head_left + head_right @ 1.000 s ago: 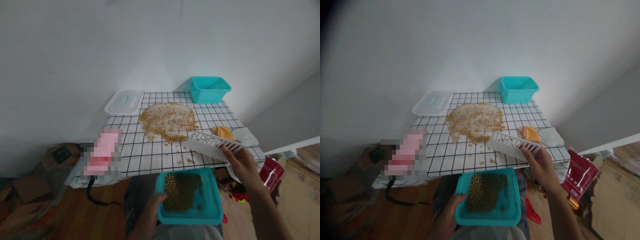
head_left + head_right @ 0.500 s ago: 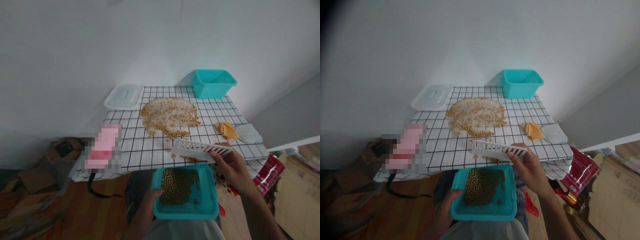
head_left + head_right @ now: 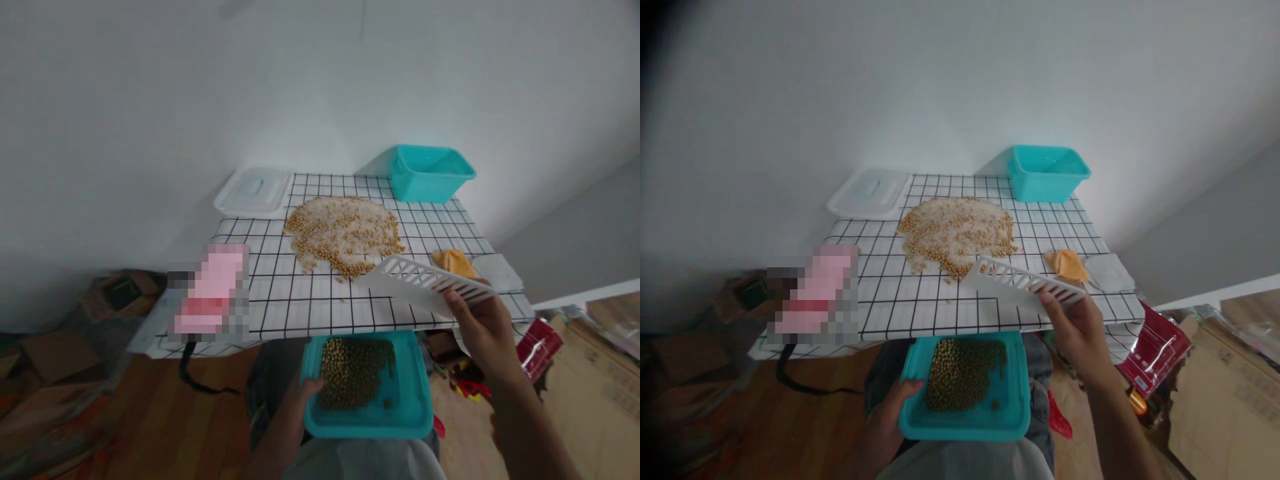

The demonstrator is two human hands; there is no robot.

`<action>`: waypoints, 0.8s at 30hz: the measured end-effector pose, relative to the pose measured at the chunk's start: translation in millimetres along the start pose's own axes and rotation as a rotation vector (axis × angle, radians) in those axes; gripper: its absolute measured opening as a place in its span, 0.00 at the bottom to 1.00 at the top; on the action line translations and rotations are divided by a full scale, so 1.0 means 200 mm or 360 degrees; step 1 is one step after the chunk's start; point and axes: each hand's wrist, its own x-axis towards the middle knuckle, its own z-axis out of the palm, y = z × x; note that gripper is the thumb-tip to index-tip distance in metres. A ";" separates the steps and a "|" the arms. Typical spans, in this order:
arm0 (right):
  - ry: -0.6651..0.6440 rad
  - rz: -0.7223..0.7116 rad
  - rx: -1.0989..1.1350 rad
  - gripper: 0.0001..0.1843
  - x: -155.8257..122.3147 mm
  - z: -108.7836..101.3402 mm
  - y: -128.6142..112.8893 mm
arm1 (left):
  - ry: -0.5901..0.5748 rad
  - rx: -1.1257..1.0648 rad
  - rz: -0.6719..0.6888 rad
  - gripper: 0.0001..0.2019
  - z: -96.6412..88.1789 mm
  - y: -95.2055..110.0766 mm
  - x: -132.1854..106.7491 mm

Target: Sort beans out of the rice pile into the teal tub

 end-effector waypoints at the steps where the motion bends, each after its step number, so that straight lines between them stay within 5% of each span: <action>1: 0.0022 -0.0035 0.0032 0.11 0.08 0.01 0.02 | -0.0004 0.0002 0.0021 0.14 0.00 0.01 -0.01; 8: -0.0354 -0.0070 0.0217 0.17 0.42 0.22 0.12 | -0.0130 0.0058 -0.0034 0.20 -0.04 0.03 -0.05; 15: -0.0368 -0.0166 0.0265 0.16 0.44 0.33 0.07 | -0.0080 -0.0192 -0.0162 0.26 -0.06 -0.04 -0.03; 24: -0.0474 -0.0263 0.0142 0.11 0.41 0.36 -0.01 | -0.0032 -0.0036 -0.0120 0.24 -0.05 -0.02 -0.01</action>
